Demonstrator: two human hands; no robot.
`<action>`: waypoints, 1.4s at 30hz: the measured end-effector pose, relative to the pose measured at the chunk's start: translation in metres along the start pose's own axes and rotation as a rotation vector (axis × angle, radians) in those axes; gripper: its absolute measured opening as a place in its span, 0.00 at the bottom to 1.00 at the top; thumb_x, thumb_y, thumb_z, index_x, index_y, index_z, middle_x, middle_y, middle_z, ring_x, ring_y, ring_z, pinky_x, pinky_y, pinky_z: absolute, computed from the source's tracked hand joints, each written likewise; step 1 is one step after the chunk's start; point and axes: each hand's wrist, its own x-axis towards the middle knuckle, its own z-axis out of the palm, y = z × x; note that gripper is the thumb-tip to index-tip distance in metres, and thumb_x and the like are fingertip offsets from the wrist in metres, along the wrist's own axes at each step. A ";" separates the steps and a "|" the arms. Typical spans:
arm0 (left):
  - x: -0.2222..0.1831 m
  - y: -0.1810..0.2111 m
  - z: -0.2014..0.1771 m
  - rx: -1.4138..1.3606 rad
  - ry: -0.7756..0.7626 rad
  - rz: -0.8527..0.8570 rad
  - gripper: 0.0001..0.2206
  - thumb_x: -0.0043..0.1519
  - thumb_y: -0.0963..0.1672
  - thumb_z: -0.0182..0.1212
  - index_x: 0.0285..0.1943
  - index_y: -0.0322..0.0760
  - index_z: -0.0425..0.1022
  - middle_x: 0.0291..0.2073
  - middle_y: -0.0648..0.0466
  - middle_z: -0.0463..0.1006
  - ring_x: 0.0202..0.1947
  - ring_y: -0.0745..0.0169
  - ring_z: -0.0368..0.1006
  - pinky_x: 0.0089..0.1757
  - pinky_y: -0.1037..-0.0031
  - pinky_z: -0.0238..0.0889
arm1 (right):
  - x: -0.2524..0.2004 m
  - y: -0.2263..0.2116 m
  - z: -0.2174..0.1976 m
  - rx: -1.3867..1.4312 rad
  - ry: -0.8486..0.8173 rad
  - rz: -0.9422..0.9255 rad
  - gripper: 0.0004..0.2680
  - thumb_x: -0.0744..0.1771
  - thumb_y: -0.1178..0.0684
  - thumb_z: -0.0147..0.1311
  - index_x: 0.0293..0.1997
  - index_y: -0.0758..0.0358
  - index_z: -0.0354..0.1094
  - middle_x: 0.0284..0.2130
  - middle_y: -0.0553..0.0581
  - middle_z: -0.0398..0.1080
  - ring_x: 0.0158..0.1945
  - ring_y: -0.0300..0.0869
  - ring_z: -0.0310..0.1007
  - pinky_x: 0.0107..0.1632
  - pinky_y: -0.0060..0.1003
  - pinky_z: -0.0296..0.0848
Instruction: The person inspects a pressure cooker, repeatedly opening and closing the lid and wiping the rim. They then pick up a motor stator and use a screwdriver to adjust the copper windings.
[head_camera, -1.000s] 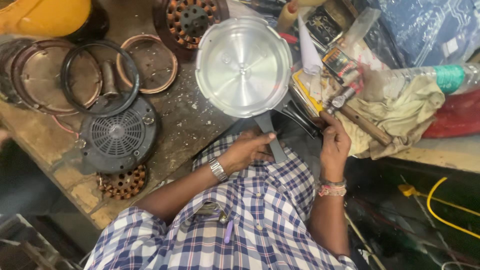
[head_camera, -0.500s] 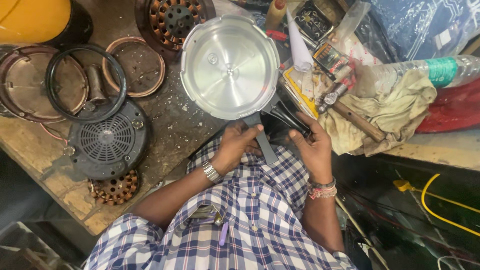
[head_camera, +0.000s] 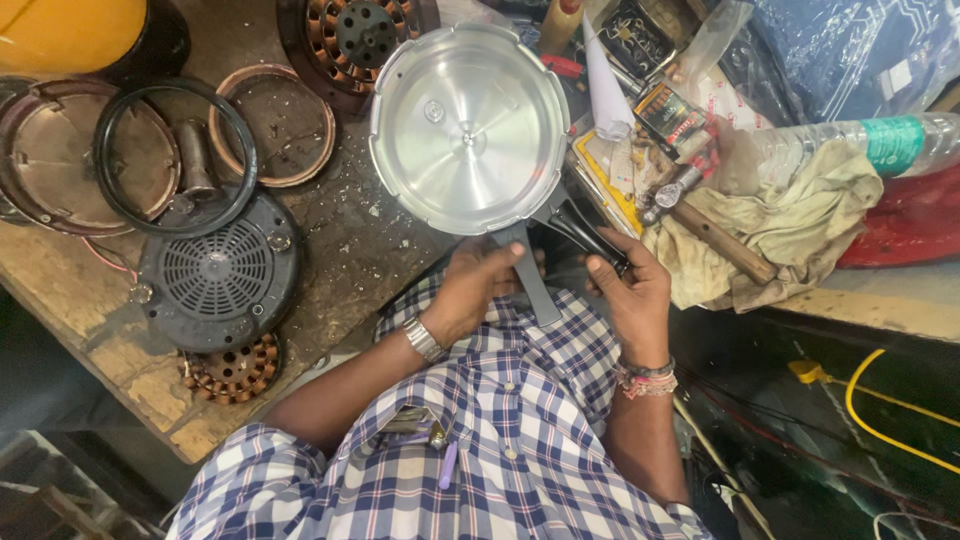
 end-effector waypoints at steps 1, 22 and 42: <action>0.001 0.002 -0.002 -0.071 0.013 -0.008 0.21 0.61 0.43 0.64 0.59 0.27 0.64 0.46 0.44 0.81 0.48 0.50 0.81 0.46 0.60 0.79 | -0.001 0.001 -0.001 -0.016 0.009 0.010 0.15 0.67 0.57 0.61 0.60 0.71 0.68 0.37 0.55 0.77 0.32 0.32 0.72 0.35 0.25 0.71; 0.004 -0.017 -0.025 -0.429 -0.131 -0.176 0.23 0.65 0.50 0.58 0.65 0.33 0.68 0.60 0.49 0.75 0.60 0.57 0.69 0.58 0.63 0.60 | -0.056 -0.094 0.078 -0.442 -0.670 -0.929 0.22 0.64 0.54 0.71 0.63 0.64 0.65 0.49 0.59 0.73 0.51 0.50 0.77 0.54 0.45 0.76; 0.005 -0.019 -0.029 -0.436 -0.178 -0.140 0.21 0.68 0.48 0.55 0.66 0.30 0.69 0.59 0.48 0.77 0.60 0.55 0.70 0.59 0.59 0.62 | -0.042 -0.095 0.067 -0.648 -0.124 -0.669 0.12 0.64 0.64 0.63 0.52 0.69 0.72 0.42 0.60 0.77 0.50 0.52 0.76 0.53 0.44 0.73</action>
